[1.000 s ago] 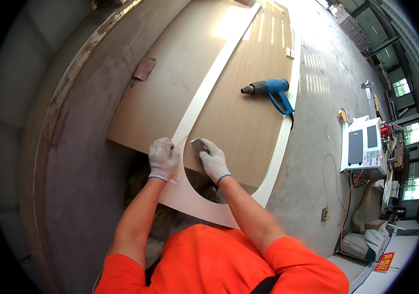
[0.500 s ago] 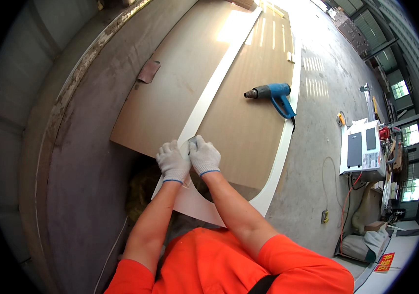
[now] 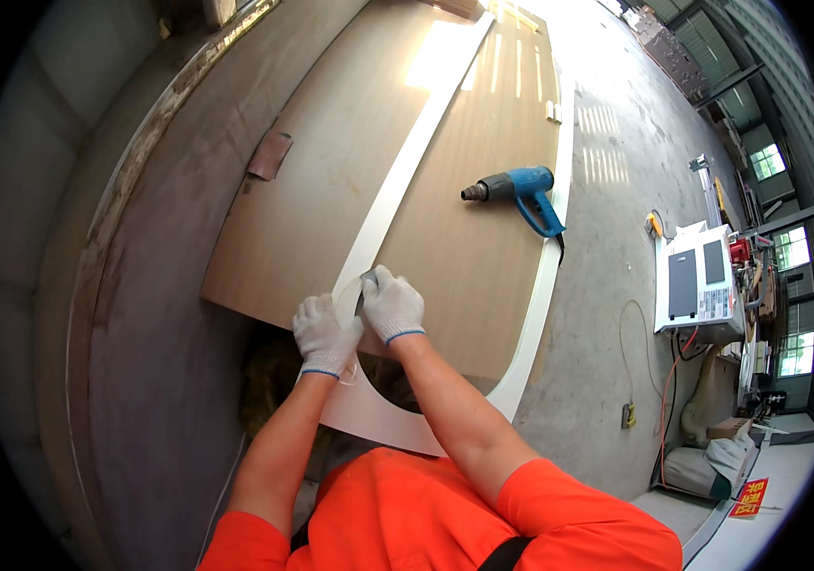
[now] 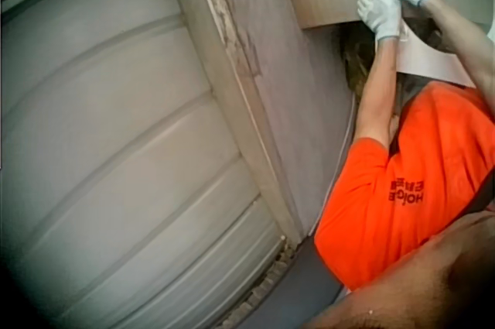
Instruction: The person uses a heat gun to soften a white plastic strip and presses it onto the edge of a large wooden board. They then use a utility knife to trim the excess plastic along the board's edge and smooth the strip with a wooden block. The person repeats this process for multiple sections of the board's perimeter.
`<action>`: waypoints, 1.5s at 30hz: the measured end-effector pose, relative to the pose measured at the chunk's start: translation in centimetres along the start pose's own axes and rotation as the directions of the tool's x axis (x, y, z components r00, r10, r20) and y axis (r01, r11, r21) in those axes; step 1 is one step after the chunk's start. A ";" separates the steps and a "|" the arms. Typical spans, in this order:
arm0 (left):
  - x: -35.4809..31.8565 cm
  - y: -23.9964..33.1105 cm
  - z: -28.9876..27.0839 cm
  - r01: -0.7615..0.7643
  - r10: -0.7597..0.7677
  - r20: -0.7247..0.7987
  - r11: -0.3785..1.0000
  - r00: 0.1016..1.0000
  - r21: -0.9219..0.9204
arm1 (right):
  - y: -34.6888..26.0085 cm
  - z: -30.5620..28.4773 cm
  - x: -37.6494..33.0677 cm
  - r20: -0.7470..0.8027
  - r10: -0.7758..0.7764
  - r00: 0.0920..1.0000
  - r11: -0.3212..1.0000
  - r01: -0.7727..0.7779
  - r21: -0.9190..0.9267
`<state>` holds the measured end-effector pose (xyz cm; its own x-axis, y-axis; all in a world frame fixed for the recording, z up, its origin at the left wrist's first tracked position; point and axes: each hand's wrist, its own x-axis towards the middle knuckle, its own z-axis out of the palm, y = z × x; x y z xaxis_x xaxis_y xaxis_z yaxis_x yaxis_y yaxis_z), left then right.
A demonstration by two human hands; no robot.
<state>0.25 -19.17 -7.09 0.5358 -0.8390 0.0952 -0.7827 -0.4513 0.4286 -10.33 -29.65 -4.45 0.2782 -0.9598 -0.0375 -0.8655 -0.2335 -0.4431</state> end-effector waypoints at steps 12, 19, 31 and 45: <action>0.2 0.5 -0.4 0.009 -0.009 0.002 1.000 1.000 0.000 | 2.2 -1.9 11.2 0.052 0.075 0.996 0.996 -0.072 -0.051; 0.1 0.2 -0.4 -0.025 0.025 -0.025 1.000 0.999 -0.006 | 3.1 -2.7 17.2 0.060 0.117 0.991 0.992 -0.114 -0.049; 0.0 0.0 -0.2 -0.036 0.035 -0.031 0.999 0.999 -0.027 | 3.4 -5.4 24.2 0.082 0.145 0.986 0.987 -0.139 -0.080; -0.1 -0.3 0.4 -0.060 0.060 -0.034 0.998 0.998 0.019 | 4.7 -6.6 31.3 0.058 0.189 0.980 0.980 -0.184 -0.072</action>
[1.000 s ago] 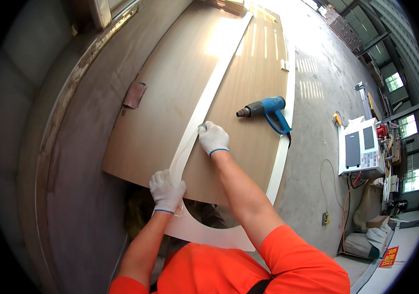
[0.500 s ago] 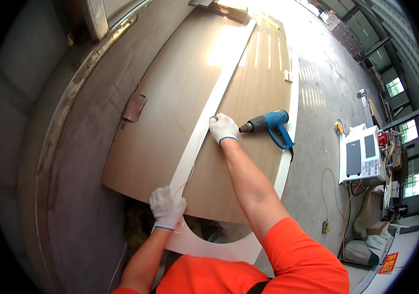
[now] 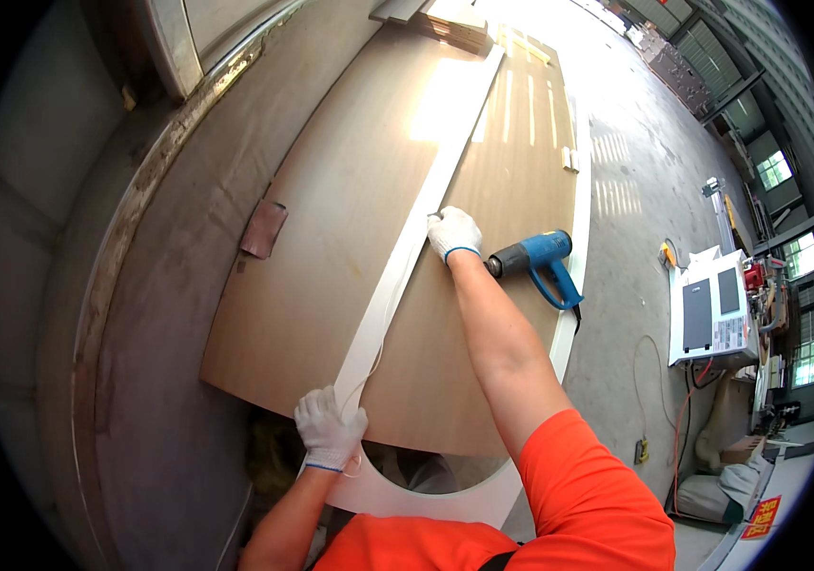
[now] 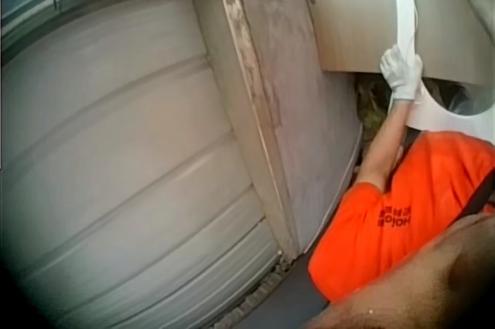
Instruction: The person uses a heat gun to soften a white plastic strip and presses it onto the edge of a large wooden board. They then use a utility knife to trim the excess plastic along the board's edge and smooth the strip with a wooden block. The person repeats this process for multiple sections of the board's perimeter.
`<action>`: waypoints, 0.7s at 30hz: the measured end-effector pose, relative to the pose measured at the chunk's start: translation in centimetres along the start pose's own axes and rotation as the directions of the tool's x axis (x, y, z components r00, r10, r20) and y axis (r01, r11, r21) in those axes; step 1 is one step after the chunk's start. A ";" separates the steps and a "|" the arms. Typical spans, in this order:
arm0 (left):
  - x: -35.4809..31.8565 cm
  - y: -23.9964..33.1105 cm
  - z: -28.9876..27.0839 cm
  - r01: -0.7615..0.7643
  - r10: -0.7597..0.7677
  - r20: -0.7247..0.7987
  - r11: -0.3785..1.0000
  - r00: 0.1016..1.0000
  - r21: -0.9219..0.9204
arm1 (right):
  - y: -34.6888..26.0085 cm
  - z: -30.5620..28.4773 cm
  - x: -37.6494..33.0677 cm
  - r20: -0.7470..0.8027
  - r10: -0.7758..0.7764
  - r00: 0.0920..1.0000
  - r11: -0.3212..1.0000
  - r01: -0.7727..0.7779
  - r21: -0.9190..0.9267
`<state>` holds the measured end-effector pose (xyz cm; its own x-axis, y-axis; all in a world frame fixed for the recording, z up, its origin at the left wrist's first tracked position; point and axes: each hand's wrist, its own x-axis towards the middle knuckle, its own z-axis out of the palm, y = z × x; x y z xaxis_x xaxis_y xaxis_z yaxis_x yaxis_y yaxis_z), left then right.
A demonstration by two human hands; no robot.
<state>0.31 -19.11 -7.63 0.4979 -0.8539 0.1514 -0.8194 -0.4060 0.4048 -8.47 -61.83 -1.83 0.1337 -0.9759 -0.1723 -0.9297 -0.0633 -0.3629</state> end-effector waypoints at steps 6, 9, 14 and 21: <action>0.0 0.2 0.1 -0.010 0.010 -0.026 1.000 1.000 -0.012 | 0.6 0.0 2.3 -0.015 0.018 1.000 1.000 -0.018 -0.019; 0.1 0.6 -0.6 0.005 -0.005 0.001 1.000 1.000 -0.028 | 0.7 0.1 3.1 -0.021 0.021 1.000 1.000 -0.021 -0.014; -0.3 0.0 -0.3 0.021 -0.020 0.019 1.000 1.000 -0.020 | 0.7 -0.1 5.3 -0.036 0.018 0.999 1.000 -0.018 0.003; 0.6 0.4 -0.3 -0.008 0.008 0.018 0.999 1.000 -0.036 | 2.8 -2.3 5.1 -0.137 0.023 0.990 0.986 0.000 0.164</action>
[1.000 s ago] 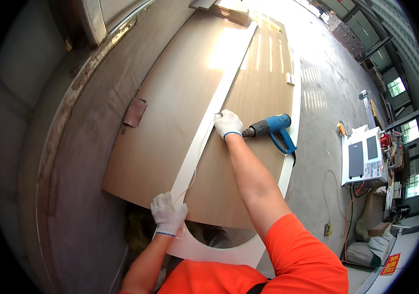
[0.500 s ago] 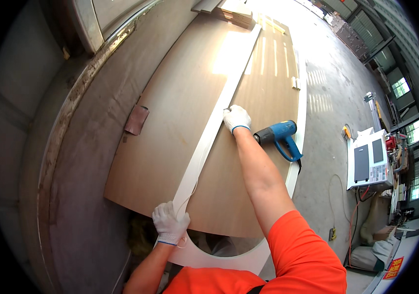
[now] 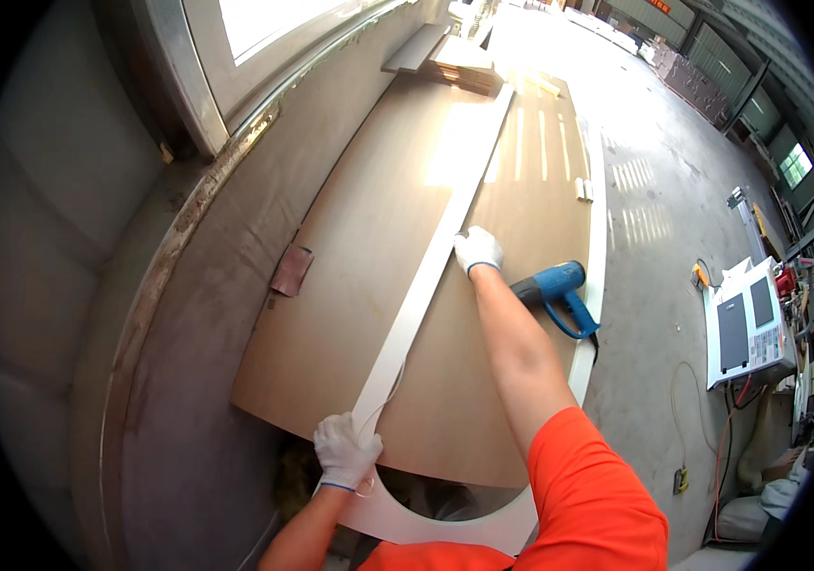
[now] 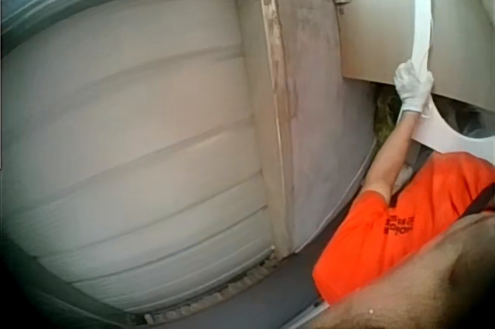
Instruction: The person uses a heat gun to soften a white plastic strip and presses it onto the edge of a large wooden board. They then use a utility knife to trim the excess plastic along the board's edge and smooth the strip with a wooden block. The person repeats this process for multiple sections of the board's perimeter.
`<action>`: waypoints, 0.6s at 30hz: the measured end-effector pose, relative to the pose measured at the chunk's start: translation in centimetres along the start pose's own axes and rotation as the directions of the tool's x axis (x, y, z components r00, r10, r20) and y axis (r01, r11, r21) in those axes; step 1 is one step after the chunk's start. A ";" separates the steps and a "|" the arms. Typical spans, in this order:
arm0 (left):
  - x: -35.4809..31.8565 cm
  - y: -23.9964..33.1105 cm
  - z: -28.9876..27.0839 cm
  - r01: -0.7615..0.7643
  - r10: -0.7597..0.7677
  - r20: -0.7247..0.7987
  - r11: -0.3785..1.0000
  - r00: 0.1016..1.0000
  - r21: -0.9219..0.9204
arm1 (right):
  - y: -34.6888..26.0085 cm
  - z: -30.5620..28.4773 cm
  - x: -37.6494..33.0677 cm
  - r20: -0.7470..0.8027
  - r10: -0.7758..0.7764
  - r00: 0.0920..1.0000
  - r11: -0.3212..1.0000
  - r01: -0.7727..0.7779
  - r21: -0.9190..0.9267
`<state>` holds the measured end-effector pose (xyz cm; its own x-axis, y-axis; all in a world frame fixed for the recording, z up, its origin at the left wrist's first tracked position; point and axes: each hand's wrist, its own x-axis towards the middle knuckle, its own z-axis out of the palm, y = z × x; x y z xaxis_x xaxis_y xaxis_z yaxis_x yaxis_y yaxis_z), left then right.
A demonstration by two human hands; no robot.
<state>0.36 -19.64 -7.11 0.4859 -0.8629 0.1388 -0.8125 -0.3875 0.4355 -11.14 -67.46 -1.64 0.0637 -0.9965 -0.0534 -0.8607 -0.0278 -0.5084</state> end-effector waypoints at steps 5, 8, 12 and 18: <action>-1.0 0.2 0.2 0.034 -0.032 -0.081 0.999 0.996 0.019 | 2.0 -6.1 -14.6 0.006 -0.220 0.975 0.938 0.210 0.277; -1.0 0.5 0.8 0.024 -0.020 -0.106 0.999 0.994 0.034 | 7.4 -9.8 -20.9 0.056 -0.108 0.993 0.973 0.094 0.212; -1.1 0.0 1.5 -0.038 0.046 -0.252 0.999 0.967 0.036 | 15.7 -15.3 -24.0 0.057 -0.087 0.995 0.956 0.067 0.286; -2.1 0.3 -0.7 0.217 -0.204 -0.199 0.975 0.959 0.046 | 33.0 -24.6 -22.9 -0.021 -0.007 1.000 0.982 0.010 0.189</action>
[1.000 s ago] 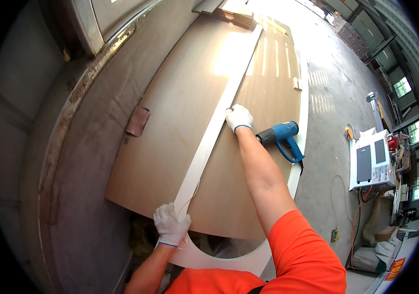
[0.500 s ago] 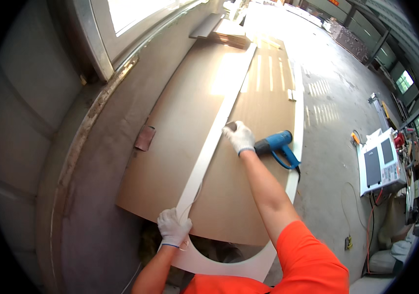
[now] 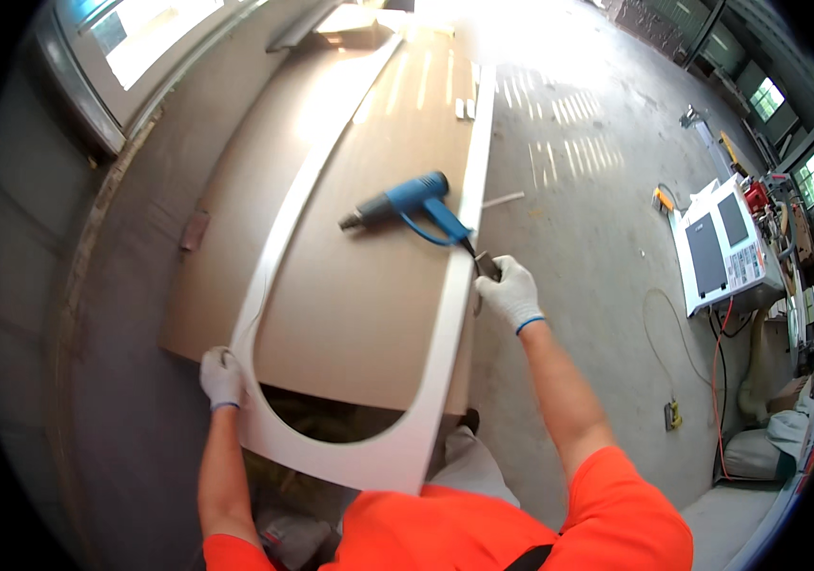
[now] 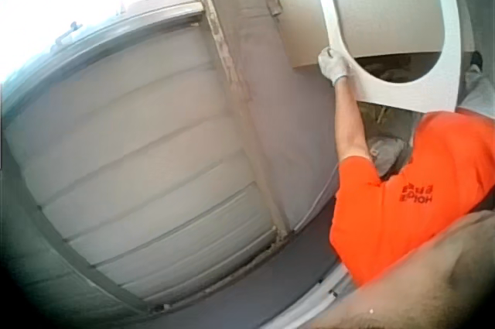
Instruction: The person uses a heat gun to soften a white plastic strip and presses it onto the edge of a large wooden board. They then use a utility knife to trim the excess plastic along the board's edge and smooth the strip with a wooden block. The person repeats this process for multiple sections of the board's perimeter.
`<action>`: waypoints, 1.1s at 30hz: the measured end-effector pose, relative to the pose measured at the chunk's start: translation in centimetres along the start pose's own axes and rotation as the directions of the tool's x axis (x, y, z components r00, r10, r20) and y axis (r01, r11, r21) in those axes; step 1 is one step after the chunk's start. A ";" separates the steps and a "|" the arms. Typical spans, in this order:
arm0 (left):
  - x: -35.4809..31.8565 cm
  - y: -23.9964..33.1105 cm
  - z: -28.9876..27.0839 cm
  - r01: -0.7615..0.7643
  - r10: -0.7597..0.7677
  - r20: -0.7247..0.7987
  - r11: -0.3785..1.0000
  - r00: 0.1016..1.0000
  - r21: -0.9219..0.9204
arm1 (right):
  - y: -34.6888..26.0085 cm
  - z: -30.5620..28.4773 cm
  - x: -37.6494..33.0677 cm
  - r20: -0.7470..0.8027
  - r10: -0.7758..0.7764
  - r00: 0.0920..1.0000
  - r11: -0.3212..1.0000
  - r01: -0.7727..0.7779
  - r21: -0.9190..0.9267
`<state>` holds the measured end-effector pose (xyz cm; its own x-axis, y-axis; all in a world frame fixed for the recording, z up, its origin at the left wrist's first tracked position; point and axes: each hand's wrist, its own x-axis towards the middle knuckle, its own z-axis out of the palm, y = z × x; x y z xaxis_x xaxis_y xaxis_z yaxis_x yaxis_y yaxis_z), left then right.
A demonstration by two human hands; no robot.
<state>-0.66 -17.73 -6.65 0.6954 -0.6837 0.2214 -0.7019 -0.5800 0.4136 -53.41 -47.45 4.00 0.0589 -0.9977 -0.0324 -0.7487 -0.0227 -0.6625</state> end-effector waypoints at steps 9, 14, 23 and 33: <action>-16.2 4.4 -5.3 0.147 -0.251 0.342 0.942 0.905 0.303 | 11.3 -9.4 0.5 0.379 0.032 0.925 0.998 -0.013 -0.054; -24.3 15.4 -8.1 0.423 -0.431 0.172 0.902 0.886 0.084 | 4.6 -5.3 6.4 0.301 -0.166 0.939 0.972 0.208 -0.113; -30.5 29.2 -11.5 0.407 -0.427 -0.098 0.896 0.899 -0.177 | -3.5 5.7 16.8 0.429 -0.204 0.880 0.886 0.352 -0.302; -22.1 41.3 -4.7 0.620 -0.586 -0.244 0.778 0.773 0.098 | -5.6 -0.5 26.3 0.803 -0.220 0.553 0.931 0.364 0.004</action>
<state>-44.29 -24.46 9.71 0.9862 -0.0810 0.1442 -0.1300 -0.9187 0.3729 -48.02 -73.60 7.23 0.7276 -0.4964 -0.4736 -0.6733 -0.3843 -0.6316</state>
